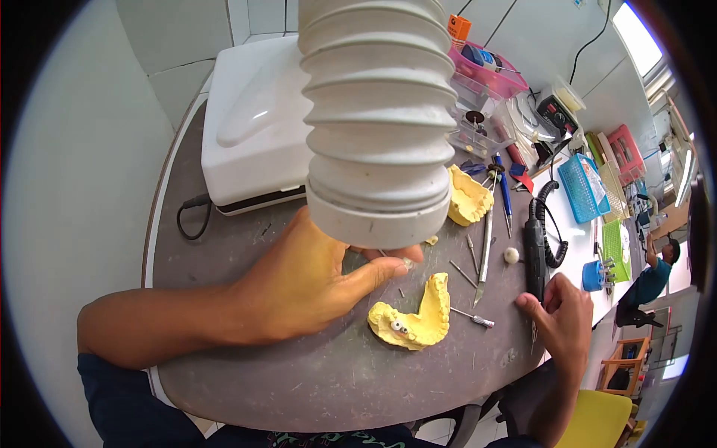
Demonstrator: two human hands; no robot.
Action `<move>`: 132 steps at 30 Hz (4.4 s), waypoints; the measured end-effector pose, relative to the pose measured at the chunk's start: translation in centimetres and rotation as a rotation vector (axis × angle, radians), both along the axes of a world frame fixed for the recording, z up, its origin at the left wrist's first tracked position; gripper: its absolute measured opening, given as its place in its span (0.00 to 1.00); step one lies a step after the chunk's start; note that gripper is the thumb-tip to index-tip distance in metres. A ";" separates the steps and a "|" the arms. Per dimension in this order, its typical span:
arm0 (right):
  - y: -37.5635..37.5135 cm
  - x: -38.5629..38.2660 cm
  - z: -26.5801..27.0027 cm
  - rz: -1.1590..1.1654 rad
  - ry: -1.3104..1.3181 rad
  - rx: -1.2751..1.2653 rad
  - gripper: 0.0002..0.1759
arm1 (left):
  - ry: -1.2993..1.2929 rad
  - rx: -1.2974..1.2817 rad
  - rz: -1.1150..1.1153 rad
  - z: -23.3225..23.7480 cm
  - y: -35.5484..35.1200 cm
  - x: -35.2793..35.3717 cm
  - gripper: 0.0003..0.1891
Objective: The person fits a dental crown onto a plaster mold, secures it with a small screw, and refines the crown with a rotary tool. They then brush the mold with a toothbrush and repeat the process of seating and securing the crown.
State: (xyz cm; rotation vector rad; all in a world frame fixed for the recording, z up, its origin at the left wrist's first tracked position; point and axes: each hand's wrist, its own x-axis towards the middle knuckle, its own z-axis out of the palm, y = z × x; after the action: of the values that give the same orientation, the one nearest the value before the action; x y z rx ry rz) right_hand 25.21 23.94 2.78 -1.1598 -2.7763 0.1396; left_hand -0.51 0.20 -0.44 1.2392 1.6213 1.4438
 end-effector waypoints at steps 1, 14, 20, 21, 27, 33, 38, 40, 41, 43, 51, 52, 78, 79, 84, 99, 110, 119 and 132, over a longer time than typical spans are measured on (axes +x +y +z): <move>0.1 0.2 -0.3 0.010 0.002 0.003 0.33 | -0.089 0.015 0.010 0.1 0.0 0.2 0.08; -3.2 -6.4 0.1 0.662 1.057 -1.077 0.19 | -0.686 -0.073 0.012 0.7 0.3 0.2 0.18; -5.6 -9.5 0.0 0.693 0.853 -0.995 0.20 | -0.748 -0.111 0.049 0.7 0.0 0.2 0.24; -5.1 -9.6 -0.4 0.795 0.828 -0.890 0.19 | -0.750 -0.111 0.053 0.4 -0.1 0.3 0.24; -4.8 -9.9 -1.6 0.934 0.818 -0.784 0.16 | -0.539 -0.293 0.017 0.7 -0.3 -0.1 0.17; -5.0 -10.0 -2.2 0.906 0.837 -0.743 0.17 | -0.595 -0.164 0.086 0.1 -0.2 0.2 0.33; -5.0 -10.2 -2.2 0.944 0.821 -0.698 0.16 | -0.618 -0.168 0.081 -0.4 -0.2 0.2 0.33; -5.4 -9.3 -0.9 0.875 0.715 -0.779 0.17 | -0.617 -0.177 0.092 -0.6 -0.4 0.2 0.34; -5.5 -9.0 -0.5 0.804 0.608 -0.855 0.18 | -0.615 -0.186 0.102 -0.7 -0.4 0.3 0.35; -5.6 -9.0 -0.5 0.798 0.608 -0.848 0.18 | -0.587 -0.189 0.099 -0.8 -0.4 0.2 0.37; -5.5 -9.2 -0.6 0.796 0.597 -0.806 0.17 | -0.557 -0.214 0.079 -0.7 -0.4 0.1 0.38; -5.4 -9.3 -0.7 0.821 0.599 -0.778 0.17 | -0.552 -0.213 0.084 -0.7 -0.4 0.1 0.37; -5.5 -9.3 -0.9 0.843 0.586 -0.719 0.17 | -0.508 -0.186 0.002 -0.2 -0.4 -0.1 0.19; -5.4 -9.2 -1.3 0.845 0.650 -0.811 0.17 | -0.513 -0.169 -0.009 -0.1 -0.4 0.0 0.17; -5.2 -8.9 -1.2 0.825 0.676 -0.918 0.16 | -0.484 -0.147 -0.031 -0.1 -0.3 -0.1 0.14; -5.2 -9.7 -1.4 0.900 0.640 -0.732 0.15 | -0.543 -0.142 -0.020 0.4 -0.2 -0.1 0.14; -5.2 -10.1 -1.6 0.982 0.670 -0.609 0.14 | -0.378 -0.061 -0.028 -0.5 -0.2 -0.2 0.13; -5.5 -10.1 -1.8 0.978 0.704 -0.617 0.14 | -0.395 -0.034 -0.026 -0.7 -0.2 -0.2 0.14; -5.3 -9.1 -0.7 0.824 0.651 -0.854 0.14 | -0.504 -0.146 -0.017 0.2 -0.2 -0.1 0.15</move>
State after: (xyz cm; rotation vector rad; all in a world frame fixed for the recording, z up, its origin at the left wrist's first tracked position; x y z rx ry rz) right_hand 16.07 18.59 2.05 0.1130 -2.3622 1.5442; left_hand -0.63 -0.02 -0.25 0.7267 1.3355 1.4520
